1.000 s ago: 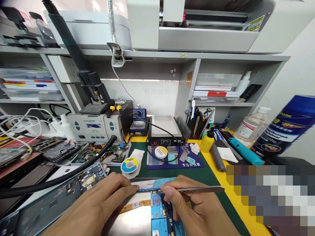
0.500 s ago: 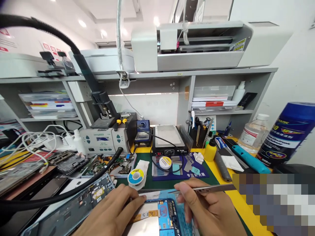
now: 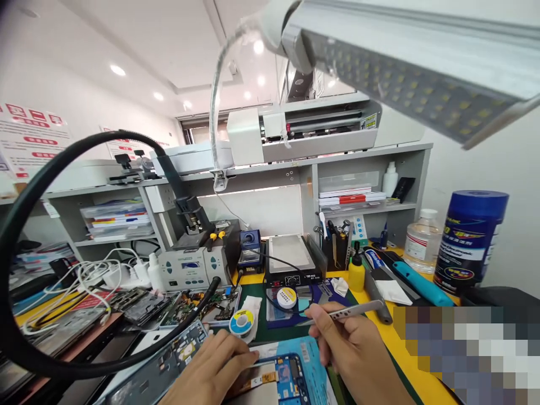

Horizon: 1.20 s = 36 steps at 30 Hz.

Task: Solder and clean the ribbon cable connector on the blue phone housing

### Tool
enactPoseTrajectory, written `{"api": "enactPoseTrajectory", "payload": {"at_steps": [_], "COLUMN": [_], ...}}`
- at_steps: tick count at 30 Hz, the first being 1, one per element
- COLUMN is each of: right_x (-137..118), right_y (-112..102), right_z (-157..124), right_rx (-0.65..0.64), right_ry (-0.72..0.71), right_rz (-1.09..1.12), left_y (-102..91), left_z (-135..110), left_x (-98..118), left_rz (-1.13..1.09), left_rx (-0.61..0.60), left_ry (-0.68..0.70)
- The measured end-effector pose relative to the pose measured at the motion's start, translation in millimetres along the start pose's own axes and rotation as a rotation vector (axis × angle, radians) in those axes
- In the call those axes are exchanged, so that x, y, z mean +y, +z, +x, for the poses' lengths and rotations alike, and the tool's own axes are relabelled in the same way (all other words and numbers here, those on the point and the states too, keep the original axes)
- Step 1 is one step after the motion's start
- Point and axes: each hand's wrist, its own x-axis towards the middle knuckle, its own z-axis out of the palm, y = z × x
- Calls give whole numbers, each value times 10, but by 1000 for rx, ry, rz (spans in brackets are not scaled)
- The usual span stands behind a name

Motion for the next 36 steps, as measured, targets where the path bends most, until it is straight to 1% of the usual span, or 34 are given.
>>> {"api": "enactPoseTrajectory", "payload": {"at_steps": [2,4,5,6,7,8,10,13,15,17,20,22,24,27,30,32,36], "right_x": [-55,-100,-115,-124,-129,-129,-122,-94,-58,-4,85,122,121,34,-135,-258,-412], "right_y": [-10,-27,-37,-49,-62,-74,-99,-134,-151,-161,-163,-164,-173,-203,-217,-193,-66], "right_z": [24,51,63,74,81,87,98,135,175,212,232,226,217,206,152,71,-138], "right_rx": [30,63,76,86,93,95,87,29,-27,-87,-157,-172,-169,-150,-131,-186,-350], "right_ry": [-16,-33,-40,-48,-55,-62,-79,-120,-140,-137,-106,-91,-87,-116,-181,-206,-138], "right_rz": [38,68,74,70,57,33,-43,-215,-361,-507,-669,-725,-746,-706,-568,-420,-168], "left_y": [-146,-320,-401,-470,-522,-552,-549,-450,-391,-383,-454,-501,-505,-436,-362,-337,-287], "left_z": [-4,33,72,125,190,262,412,583,633,635,589,552,521,488,468,464,479], "left_x": [-17,-33,-39,-47,-58,-74,-128,-244,-303,-313,-227,-137,-58,17,81,137,245], "left_rz": [-121,-170,-152,-107,-77,-59,-45,-61,-93,-148,-300,-440,-597,-822,-986,-1070,-1208], "left_rx": [39,73,68,37,1,-34,-117,-228,-250,-221,-132,-93,-82,-75,-53,-47,-42], "left_ry": [-47,-192,-275,-339,-369,-376,-363,-350,-351,-340,-313,-299,-280,-246,-227,-220,-246]}}
